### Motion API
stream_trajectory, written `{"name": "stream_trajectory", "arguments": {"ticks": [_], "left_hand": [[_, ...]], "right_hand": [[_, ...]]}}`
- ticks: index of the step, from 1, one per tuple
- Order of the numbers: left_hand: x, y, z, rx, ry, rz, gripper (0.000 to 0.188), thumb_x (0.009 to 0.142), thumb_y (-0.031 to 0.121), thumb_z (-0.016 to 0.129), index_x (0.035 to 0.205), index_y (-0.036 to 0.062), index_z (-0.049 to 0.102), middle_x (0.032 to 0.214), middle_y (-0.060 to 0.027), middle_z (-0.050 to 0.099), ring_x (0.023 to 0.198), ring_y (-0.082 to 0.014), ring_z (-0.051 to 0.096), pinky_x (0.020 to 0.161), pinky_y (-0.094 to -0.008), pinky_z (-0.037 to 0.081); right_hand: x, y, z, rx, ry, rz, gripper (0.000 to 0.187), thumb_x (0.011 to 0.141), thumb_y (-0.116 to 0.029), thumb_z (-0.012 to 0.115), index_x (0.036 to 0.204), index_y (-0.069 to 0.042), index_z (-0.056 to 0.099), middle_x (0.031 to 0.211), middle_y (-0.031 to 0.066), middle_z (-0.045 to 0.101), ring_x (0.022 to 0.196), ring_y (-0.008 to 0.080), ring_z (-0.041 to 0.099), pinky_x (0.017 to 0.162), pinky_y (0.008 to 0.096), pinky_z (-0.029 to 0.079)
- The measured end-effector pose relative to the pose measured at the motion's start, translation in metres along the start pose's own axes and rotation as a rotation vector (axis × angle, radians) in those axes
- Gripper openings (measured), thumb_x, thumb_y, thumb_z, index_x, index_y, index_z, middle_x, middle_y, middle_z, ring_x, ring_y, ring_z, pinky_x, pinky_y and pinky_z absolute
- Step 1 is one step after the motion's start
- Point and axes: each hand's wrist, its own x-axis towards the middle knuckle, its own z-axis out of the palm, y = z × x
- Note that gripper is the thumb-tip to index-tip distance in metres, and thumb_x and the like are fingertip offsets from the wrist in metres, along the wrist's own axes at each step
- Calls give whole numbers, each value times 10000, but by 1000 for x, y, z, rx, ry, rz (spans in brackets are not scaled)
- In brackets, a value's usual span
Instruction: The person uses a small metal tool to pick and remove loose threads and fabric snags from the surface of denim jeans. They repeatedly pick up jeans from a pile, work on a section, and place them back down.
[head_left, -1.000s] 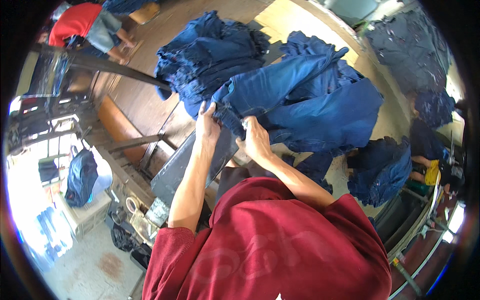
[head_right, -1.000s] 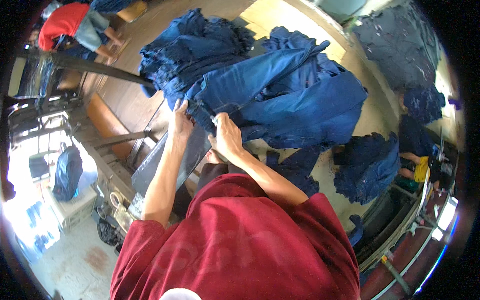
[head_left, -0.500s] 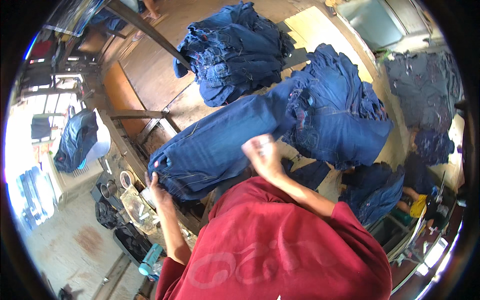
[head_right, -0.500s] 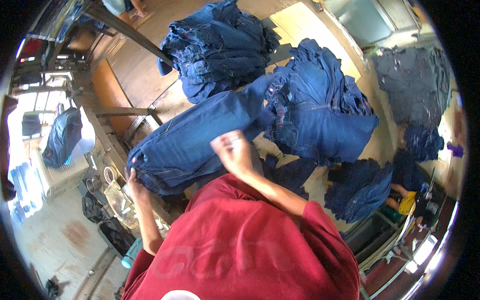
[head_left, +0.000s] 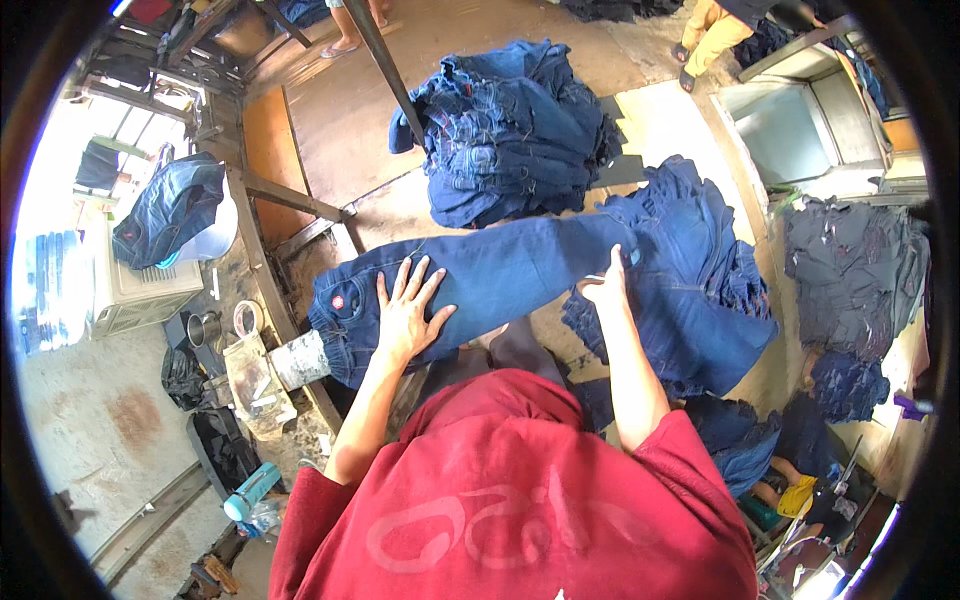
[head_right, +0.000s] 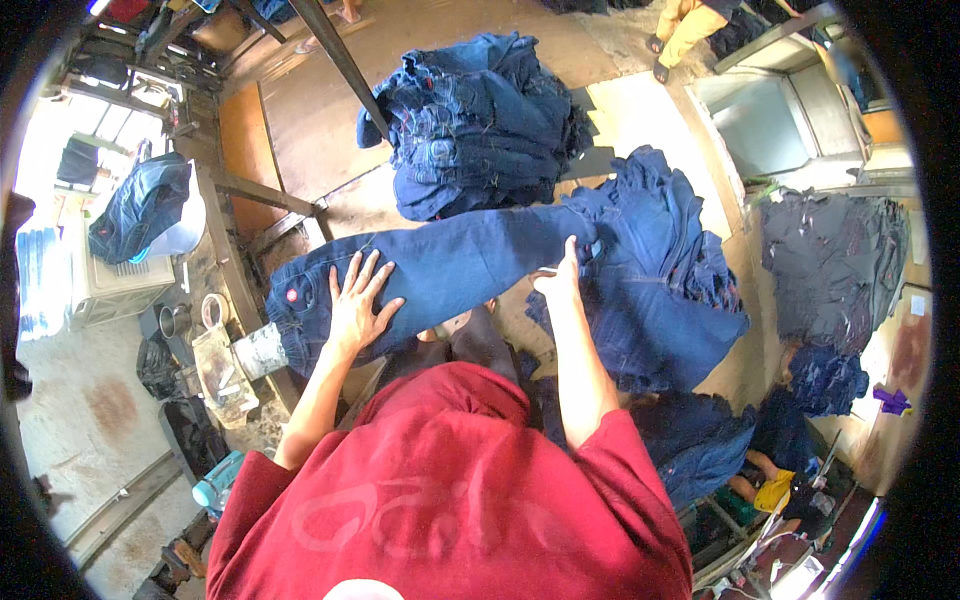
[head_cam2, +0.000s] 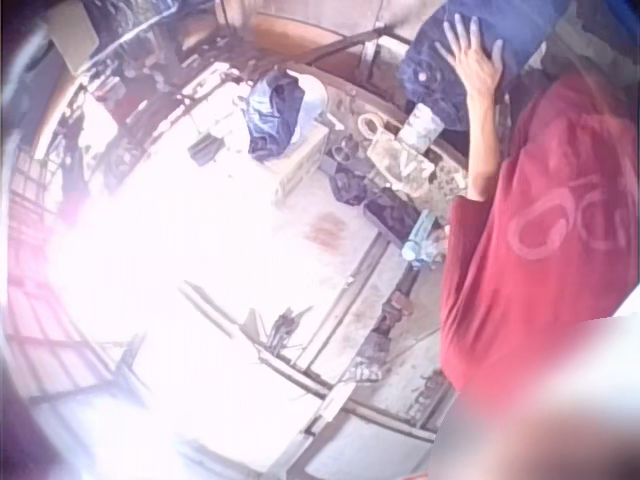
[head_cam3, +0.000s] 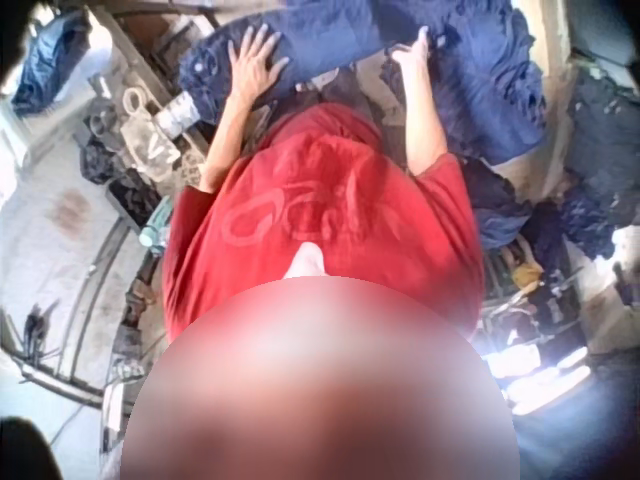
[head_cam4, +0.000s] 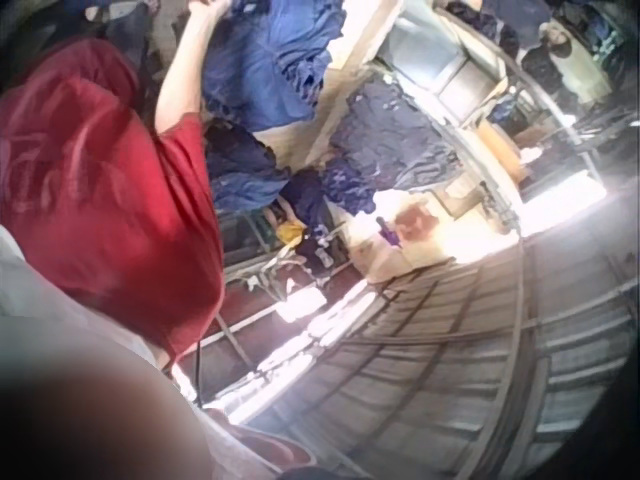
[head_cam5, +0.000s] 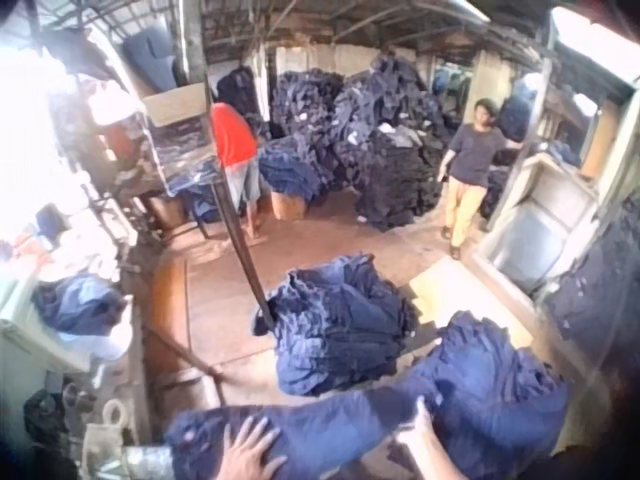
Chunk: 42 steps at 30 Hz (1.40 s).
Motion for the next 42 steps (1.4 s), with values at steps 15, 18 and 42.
{"name": "stream_trajectory", "arguments": {"ticks": [15,18,42], "left_hand": [[74,113,63,-148,-10,268,723,909,290,733,1573,78,541,1741,-144,352,1648,-402,218,1276,-750,125],[83,158,88,-211,-129,346,711,919,321,715,1560,54,560,1737,-132,361,1657,-398,186,1255,-800,116],[76,144,69,-249,39,177,527,874,346,776,1314,64,710,1595,-156,551,1575,-309,403,1279,-619,266]], "right_hand": [[-100,-177,50,-41,31,-1015,360,928,-142,882,1243,-95,714,1177,60,748,980,214,738,865,418,654],[-160,-158,73,-213,5,-1323,272,951,-141,868,1150,-17,729,1005,39,722,851,134,647,720,328,548],[-293,-44,182,-1198,-482,-1825,227,951,-91,851,816,-77,669,674,-40,496,630,75,428,575,270,398]]}}
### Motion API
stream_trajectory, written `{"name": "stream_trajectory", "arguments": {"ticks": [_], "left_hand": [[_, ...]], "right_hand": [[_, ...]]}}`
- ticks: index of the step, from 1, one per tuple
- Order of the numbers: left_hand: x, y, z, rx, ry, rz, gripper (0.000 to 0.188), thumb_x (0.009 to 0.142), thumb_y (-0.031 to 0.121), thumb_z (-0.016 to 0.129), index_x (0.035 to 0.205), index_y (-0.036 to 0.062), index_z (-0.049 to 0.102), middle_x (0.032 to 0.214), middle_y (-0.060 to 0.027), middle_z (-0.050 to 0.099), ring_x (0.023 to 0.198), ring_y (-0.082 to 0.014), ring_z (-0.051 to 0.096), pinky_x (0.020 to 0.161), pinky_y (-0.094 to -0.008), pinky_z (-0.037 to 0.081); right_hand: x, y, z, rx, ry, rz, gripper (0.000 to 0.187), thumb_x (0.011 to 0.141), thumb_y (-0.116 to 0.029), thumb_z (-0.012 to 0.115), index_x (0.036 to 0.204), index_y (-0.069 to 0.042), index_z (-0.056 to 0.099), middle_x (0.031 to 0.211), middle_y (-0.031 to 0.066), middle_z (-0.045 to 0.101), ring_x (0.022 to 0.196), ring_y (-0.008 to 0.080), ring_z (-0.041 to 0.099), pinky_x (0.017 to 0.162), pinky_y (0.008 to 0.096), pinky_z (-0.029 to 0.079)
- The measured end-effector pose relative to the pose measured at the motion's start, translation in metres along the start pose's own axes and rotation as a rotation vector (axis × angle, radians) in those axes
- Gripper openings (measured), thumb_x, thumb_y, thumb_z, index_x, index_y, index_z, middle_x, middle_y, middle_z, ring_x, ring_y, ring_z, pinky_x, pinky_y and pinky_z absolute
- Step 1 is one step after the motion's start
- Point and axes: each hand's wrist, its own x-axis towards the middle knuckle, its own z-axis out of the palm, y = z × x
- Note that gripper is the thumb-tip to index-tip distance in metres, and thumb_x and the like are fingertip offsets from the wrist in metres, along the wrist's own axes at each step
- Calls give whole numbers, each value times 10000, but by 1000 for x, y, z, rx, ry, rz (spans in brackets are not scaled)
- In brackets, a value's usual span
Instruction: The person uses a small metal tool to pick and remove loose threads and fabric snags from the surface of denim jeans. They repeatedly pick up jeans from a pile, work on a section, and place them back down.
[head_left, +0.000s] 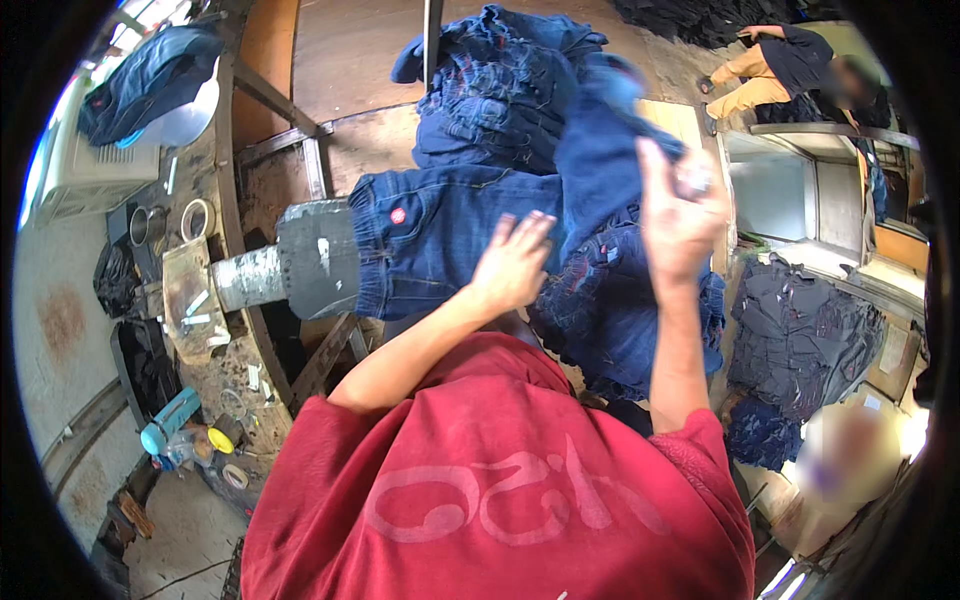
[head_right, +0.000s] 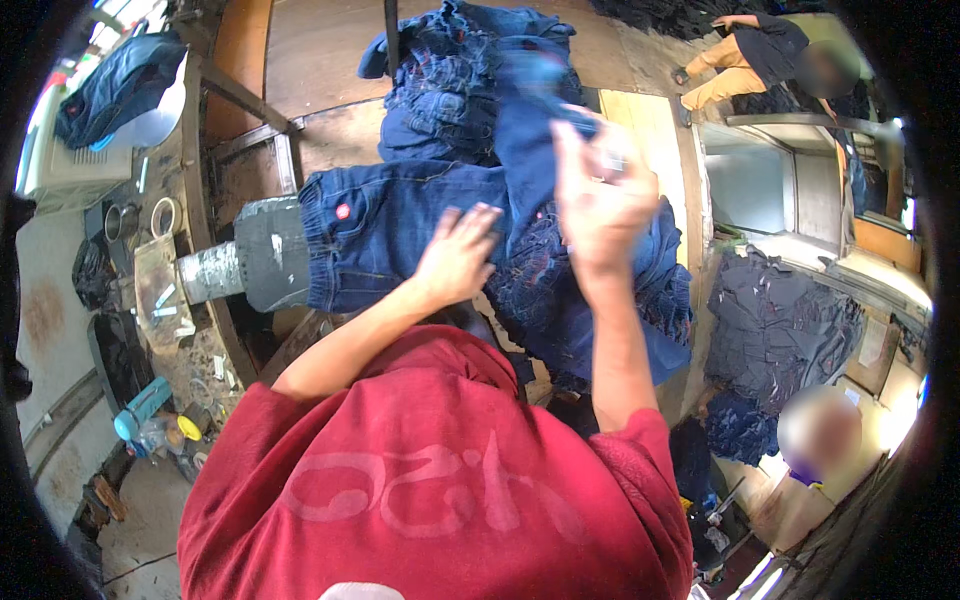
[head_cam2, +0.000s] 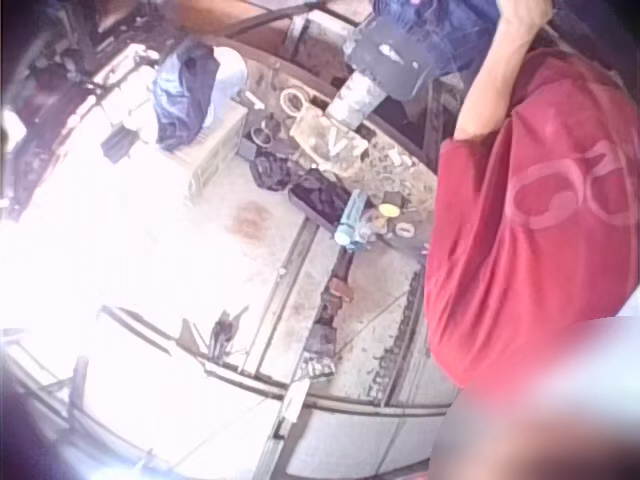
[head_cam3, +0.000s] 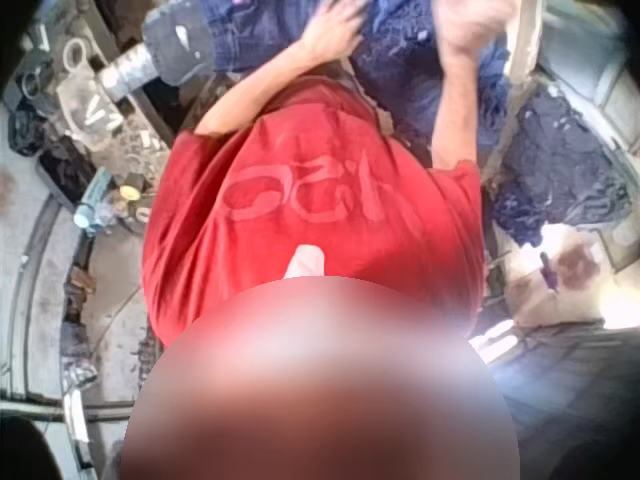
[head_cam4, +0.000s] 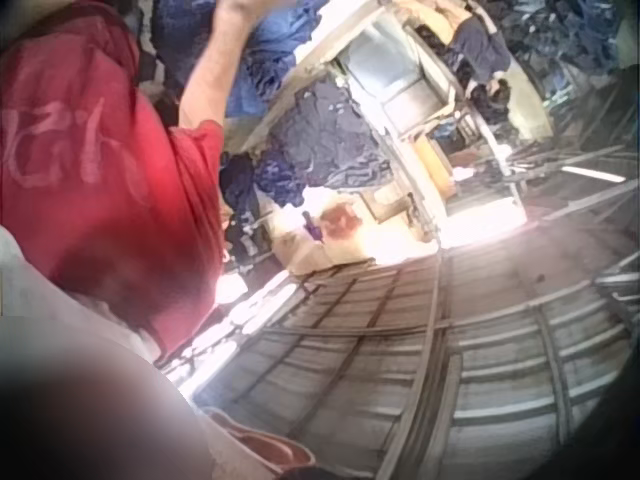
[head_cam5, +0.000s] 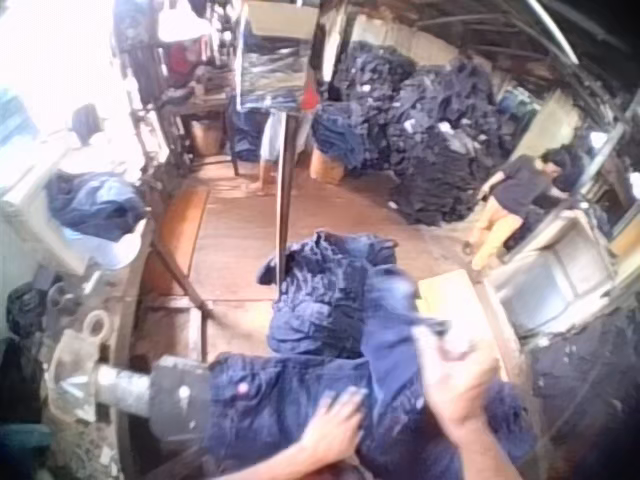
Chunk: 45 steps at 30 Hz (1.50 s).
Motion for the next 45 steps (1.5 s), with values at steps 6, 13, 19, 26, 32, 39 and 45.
{"name": "stream_trajectory", "arguments": {"ticks": [6,13,19,26,32,39,45], "left_hand": [[-85,-106,-74,58,138,-313,857,926,516,792,1577,41,501,1662,-167,481,1539,-384,447,1273,-471,381],[-149,-131,-142,302,-18,-473,985,899,591,786,1615,8,441,1694,-185,432,1571,-377,396,1297,-512,322],[-18,-88,-61,270,210,-224,1012,846,740,766,1555,65,509,1585,-216,481,1531,-424,374,1256,-627,250],[71,-152,5,9,-55,-136,962,842,878,627,1061,-56,709,677,-179,674,611,-343,698,590,-438,575],[93,-178,6,65,-85,92,888,906,828,604,560,12,656,482,-166,584,429,-351,615,478,-428,530],[114,-189,3,-70,-115,118,773,1021,650,611,594,14,718,567,-201,664,536,-367,694,579,-482,572],[113,-188,7,-105,-119,55,702,1037,579,628,606,37,743,554,-200,652,536,-383,695,568,-477,573]], "right_hand": [[9,100,-66,-348,-102,274,429,961,-221,866,808,-10,525,726,16,501,672,120,462,629,321,441],[-80,85,-29,-335,-535,493,255,1132,-291,551,1229,-57,525,985,274,750,920,526,726,762,602,552],[-150,22,30,24,-753,423,193,1089,-177,617,1240,-83,543,928,226,773,870,448,760,718,547,596],[-189,-3,107,13,-468,306,234,1009,-113,733,1239,-92,694,1009,107,819,792,314,786,678,410,619],[-190,8,146,-107,-301,160,266,942,-103,798,1207,-112,775,843,71,777,624,236,714,601,368,578],[-181,9,156,-280,-475,317,278,947,-129,804,1224,-137,779,897,92,780,721,279,758,632,392,606],[-178,16,166,-256,-372,224,251,961,-118,775,1212,-121,774,847,52,753,685,235,730,608,361,590]]}}
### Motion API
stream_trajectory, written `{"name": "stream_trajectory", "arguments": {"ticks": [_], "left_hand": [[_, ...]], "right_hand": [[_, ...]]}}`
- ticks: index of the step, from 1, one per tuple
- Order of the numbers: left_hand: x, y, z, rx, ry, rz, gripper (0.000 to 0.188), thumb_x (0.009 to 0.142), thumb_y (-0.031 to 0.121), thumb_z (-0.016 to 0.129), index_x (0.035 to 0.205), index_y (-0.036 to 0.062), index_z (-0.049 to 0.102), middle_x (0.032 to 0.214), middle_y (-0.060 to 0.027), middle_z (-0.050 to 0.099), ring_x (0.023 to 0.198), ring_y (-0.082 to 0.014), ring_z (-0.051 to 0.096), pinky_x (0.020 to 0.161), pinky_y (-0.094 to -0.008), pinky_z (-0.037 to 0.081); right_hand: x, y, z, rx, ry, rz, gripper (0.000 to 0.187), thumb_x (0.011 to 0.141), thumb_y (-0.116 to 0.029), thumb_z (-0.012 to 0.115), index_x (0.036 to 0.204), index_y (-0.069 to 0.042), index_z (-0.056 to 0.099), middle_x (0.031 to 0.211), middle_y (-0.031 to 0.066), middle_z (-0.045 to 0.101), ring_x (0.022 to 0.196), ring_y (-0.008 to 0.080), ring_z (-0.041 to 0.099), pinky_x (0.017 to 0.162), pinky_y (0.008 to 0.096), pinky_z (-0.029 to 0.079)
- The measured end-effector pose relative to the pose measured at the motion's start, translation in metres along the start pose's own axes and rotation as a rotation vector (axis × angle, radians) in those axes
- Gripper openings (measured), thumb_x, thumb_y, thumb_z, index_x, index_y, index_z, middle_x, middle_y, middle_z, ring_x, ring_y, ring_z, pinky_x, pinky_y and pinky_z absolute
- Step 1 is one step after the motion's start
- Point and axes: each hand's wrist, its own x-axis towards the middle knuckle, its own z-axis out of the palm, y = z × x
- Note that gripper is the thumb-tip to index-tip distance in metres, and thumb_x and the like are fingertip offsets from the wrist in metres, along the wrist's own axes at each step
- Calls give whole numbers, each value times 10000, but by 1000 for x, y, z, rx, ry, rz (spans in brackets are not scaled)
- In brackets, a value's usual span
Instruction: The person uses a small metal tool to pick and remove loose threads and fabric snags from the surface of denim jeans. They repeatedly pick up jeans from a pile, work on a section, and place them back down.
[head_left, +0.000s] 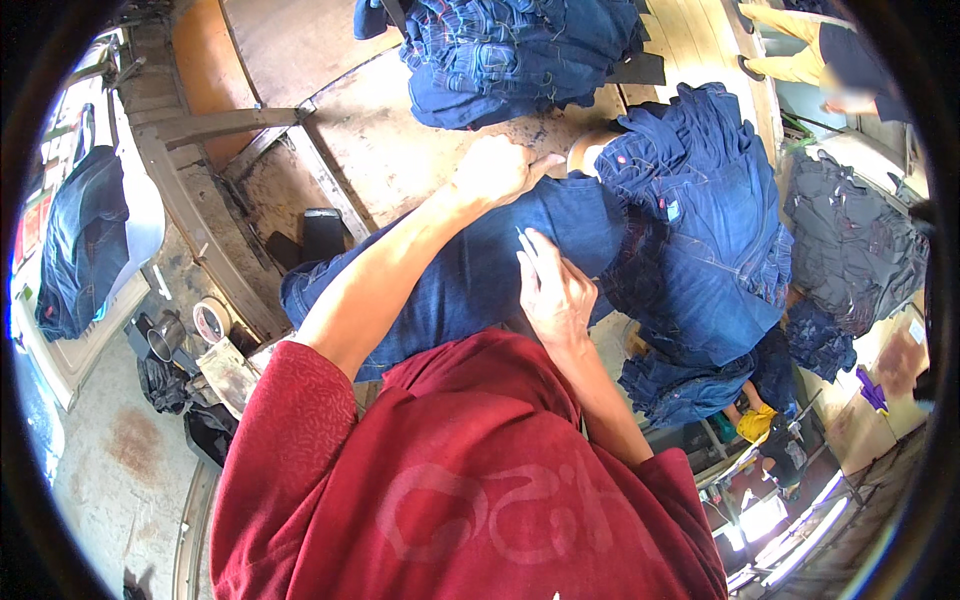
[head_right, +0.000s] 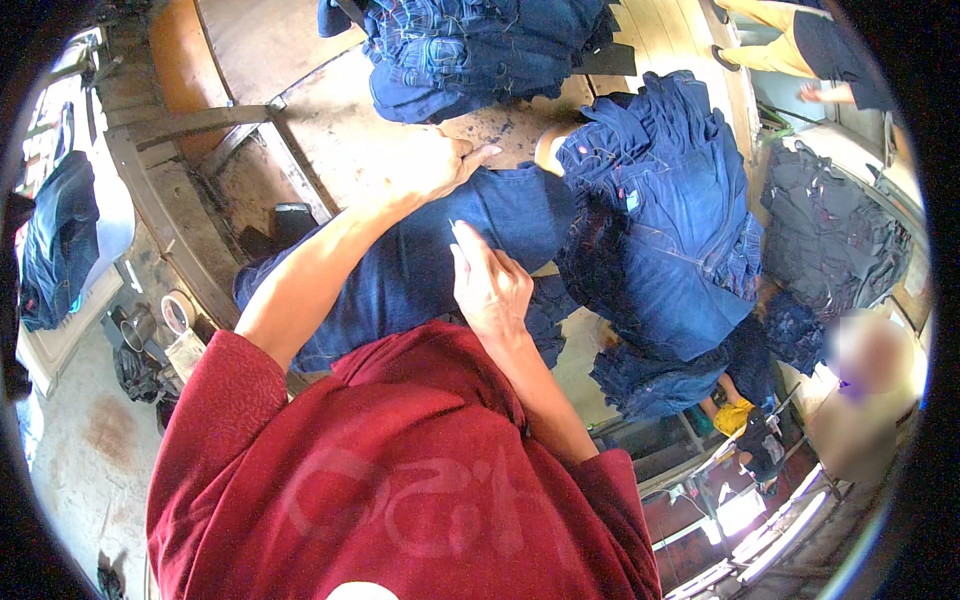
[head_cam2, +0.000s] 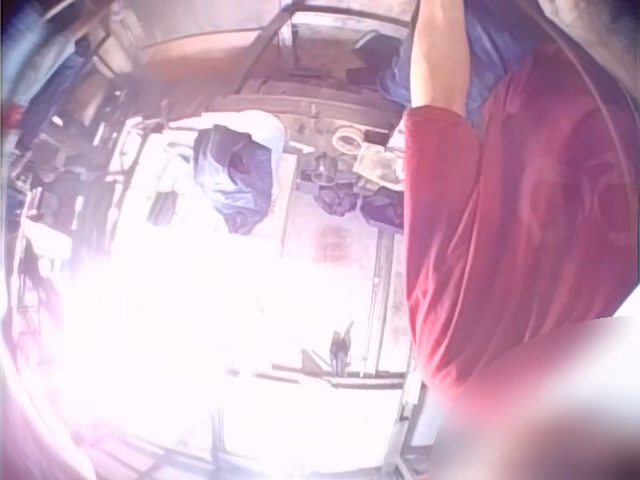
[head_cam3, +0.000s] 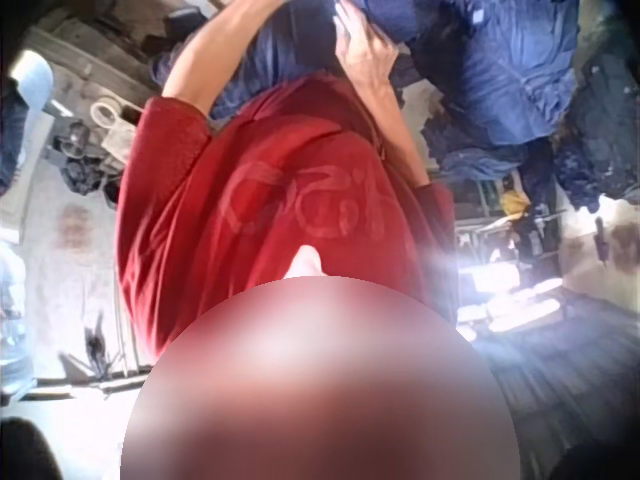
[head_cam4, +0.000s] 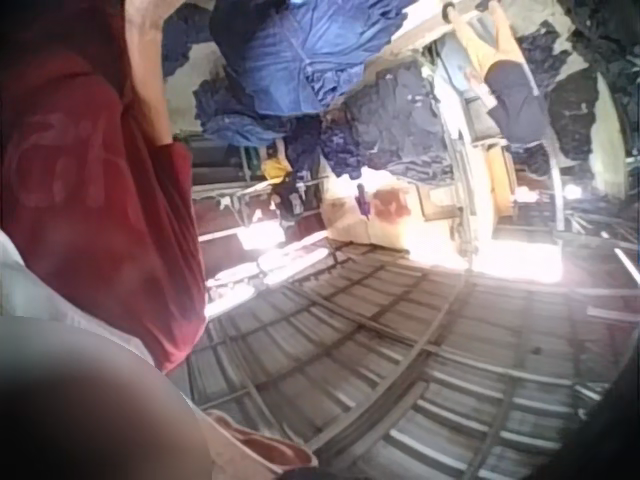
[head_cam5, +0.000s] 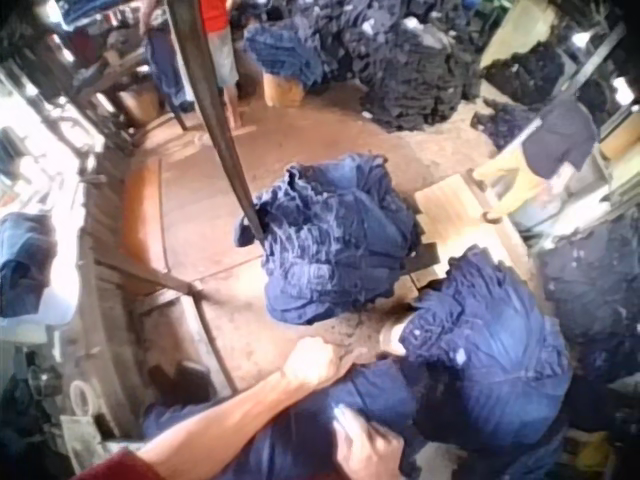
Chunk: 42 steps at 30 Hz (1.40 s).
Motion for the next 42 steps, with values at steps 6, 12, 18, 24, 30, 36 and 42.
{"name": "stream_trajectory", "arguments": {"ticks": [6,12,18,24,30,36,42], "left_hand": [[-2,1,3,15,109,5,678,1046,558,624,610,55,755,539,-202,636,509,-381,676,536,-468,556],[-2,-2,9,-37,114,-23,639,1036,536,653,611,71,762,540,-204,638,501,-370,676,522,-460,553],[-3,-6,16,15,101,7,631,1031,527,665,602,72,754,536,-203,635,500,-363,678,521,-461,553],[-4,-6,18,-10,188,14,641,1005,510,710,553,55,703,501,-190,604,477,-355,649,491,-456,527],[-5,-9,26,17,242,39,632,992,502,732,544,57,694,494,-182,594,468,-358,631,485,-459,520],[-4,-10,29,10,200,3,619,1000,492,723,549,68,707,504,-182,605,471,-344,643,493,-446,523],[-5,-8,25,-45,192,-13,607,1019,485,695,565,83,731,525,-179,633,497,-335,672,517,-437,541]], "right_hand": [[18,-14,17,-110,99,-66,137,908,-131,794,1044,-126,802,704,10,693,559,194,653,526,338,543],[24,-13,14,-154,-130,30,84,924,-172,798,1006,-157,796,749,24,751,578,215,699,564,352,565],[-34,-21,-23,-122,-138,1,261,883,-151,814,1142,-143,787,727,29,705,591,217,683,531,377,543],[-7,-8,2,42,44,27,147,908,-94,817,1055,-92,809,815,57,788,588,206,714,556,333,575],[20,-11,18,-99,55,-27,73,927,-115,796,998,-123,807,756,62,766,588,225,725,544,352,561],[15,-21,-3,-167,-175,43,31,926,-141,794,956,-149,797,722,73,753,572,248,724,528,370,566],[-6,-20,-11,-15,-20,54,70,900,-84,814,968,-104,811,767,85,771,612,229,744,571,351,586]]}}
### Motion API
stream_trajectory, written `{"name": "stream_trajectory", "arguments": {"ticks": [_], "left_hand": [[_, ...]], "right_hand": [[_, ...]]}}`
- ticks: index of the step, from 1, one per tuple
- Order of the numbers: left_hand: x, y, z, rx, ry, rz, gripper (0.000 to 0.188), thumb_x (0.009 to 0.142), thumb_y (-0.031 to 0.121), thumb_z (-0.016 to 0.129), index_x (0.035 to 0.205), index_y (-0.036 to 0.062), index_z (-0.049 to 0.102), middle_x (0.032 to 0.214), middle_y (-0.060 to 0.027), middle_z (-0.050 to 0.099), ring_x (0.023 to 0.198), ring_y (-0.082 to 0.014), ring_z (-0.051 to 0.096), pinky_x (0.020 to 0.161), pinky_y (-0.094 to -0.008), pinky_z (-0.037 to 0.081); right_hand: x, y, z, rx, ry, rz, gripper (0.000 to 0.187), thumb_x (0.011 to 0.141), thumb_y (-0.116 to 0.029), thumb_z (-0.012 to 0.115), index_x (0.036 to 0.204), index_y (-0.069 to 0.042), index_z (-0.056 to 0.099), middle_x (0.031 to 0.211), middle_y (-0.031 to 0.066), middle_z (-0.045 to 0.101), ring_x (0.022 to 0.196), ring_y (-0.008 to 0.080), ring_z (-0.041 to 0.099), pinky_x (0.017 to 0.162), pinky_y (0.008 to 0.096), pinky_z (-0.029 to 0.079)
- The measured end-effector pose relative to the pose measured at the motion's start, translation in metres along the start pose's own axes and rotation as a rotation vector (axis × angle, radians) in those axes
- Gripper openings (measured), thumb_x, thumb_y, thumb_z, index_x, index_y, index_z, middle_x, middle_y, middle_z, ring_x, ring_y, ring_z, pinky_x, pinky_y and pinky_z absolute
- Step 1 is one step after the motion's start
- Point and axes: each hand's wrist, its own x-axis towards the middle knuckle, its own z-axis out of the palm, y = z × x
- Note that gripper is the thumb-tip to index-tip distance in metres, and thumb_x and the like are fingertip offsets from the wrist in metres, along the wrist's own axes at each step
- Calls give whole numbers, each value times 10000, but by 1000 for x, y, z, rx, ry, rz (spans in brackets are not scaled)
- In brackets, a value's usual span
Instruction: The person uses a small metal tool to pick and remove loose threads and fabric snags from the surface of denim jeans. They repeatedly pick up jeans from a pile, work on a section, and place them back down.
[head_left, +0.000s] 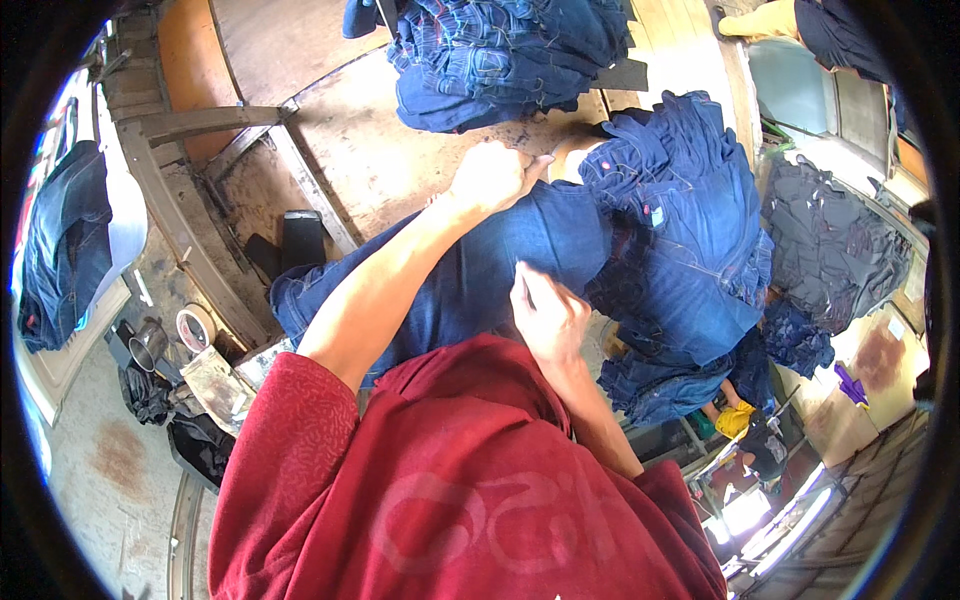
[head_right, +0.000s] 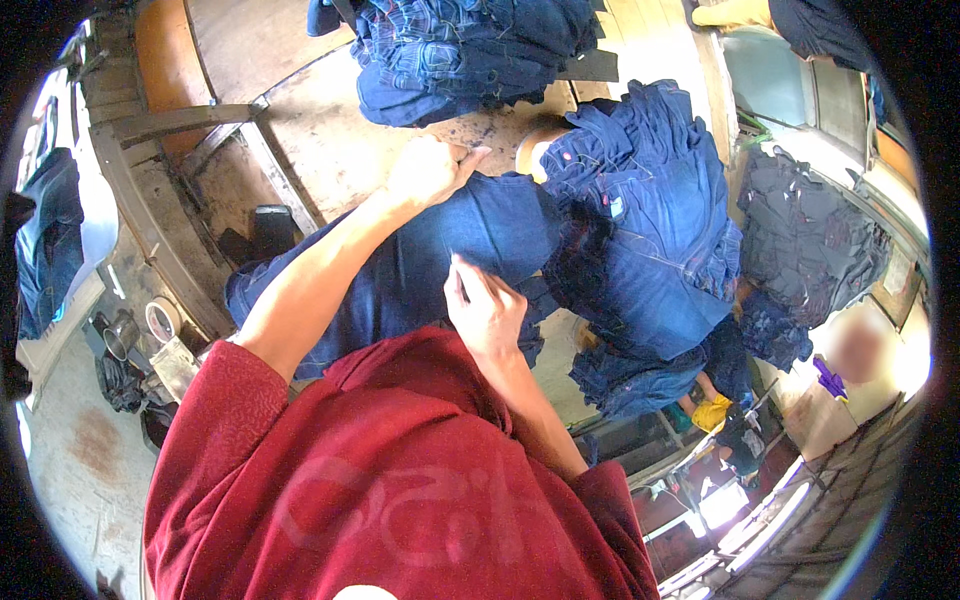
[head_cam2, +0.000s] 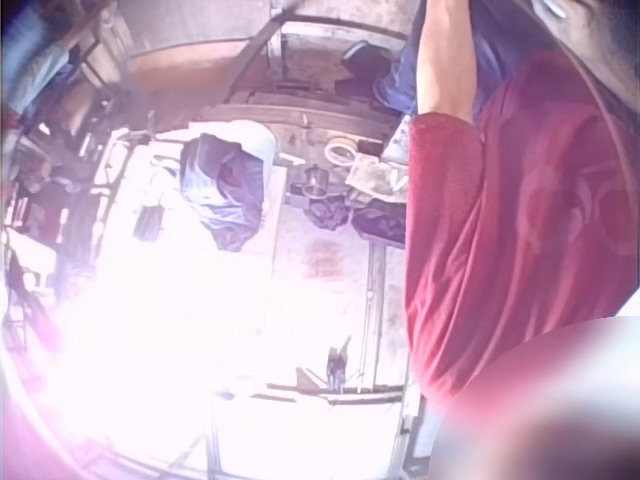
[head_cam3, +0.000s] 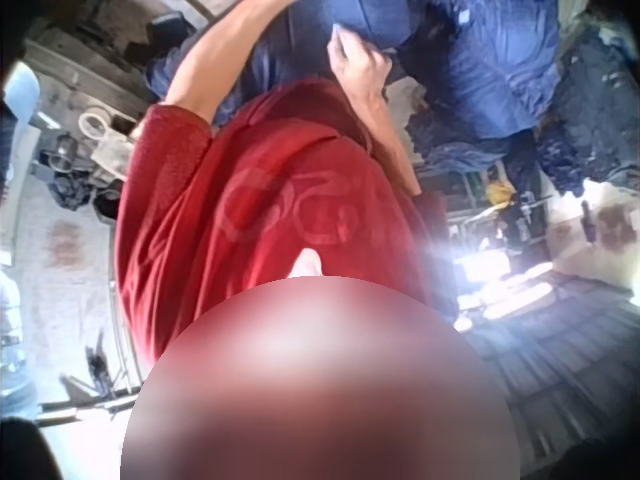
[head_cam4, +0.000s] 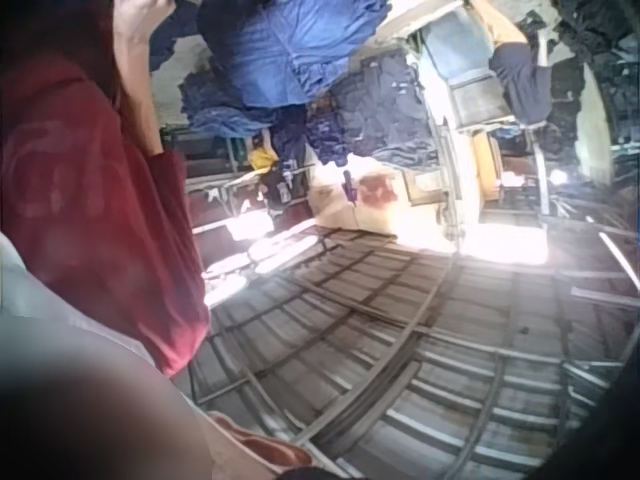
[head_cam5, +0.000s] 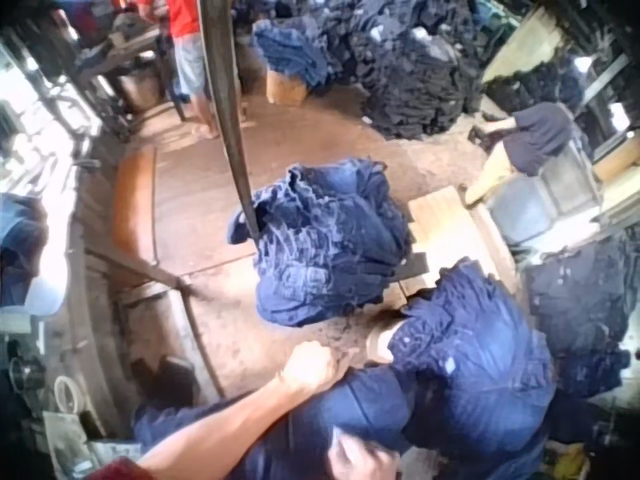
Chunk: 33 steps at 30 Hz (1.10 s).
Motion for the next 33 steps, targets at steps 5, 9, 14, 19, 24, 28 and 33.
{"name": "stream_trajectory", "arguments": {"ticks": [5,9,14,19,24,28,33], "left_hand": [[1,-1,2,44,8,24,576,1011,471,710,584,86,740,530,-167,637,495,-333,666,521,-432,539],[0,-1,2,59,21,16,564,1007,464,717,593,82,739,531,-170,636,489,-334,660,518,-436,536],[-3,-1,3,93,39,44,546,992,440,743,576,87,721,512,-162,619,468,-324,645,500,-433,524],[-3,-5,7,49,66,75,540,985,435,751,573,87,719,516,-161,624,470,-319,646,491,-427,517],[-4,-5,10,61,84,82,523,967,420,777,572,82,710,504,-150,607,457,-317,622,475,-431,501],[-4,-6,11,79,117,104,513,947,412,799,571,78,696,491,-144,583,445,-313,594,471,-439,489],[-4,-7,13,104,158,140,511,946,406,799,572,75,692,502,-147,592,451,-312,597,478,-446,493]], "right_hand": [[19,14,27,-77,64,-90,74,895,-81,827,962,-89,798,779,58,776,581,204,713,558,331,566],[20,9,18,-168,-114,-40,48,907,-126,821,937,-148,791,678,53,724,556,213,703,526,349,557],[8,7,-2,-68,-124,-14,59,897,-115,826,941,-111,787,686,70,722,561,240,707,534,364,563],[22,17,18,9,1,-55,46,903,-76,813,941,-82,787,711,76,732,565,236,710,545,357,569],[20,11,7,-108,-141,-40,86,920,-91,799,856,-90,742,674,77,714,560,230,709,532,355,563],[17,9,0,1,-101,1,129,937,-99,790,831,-98,717,648,86,695,542,229,704,514,368,550],[21,15,15,-7,-22,-43,77,938,-111,783,885,-107,726,649,68,699,541,227,704,509,364,559]]}}
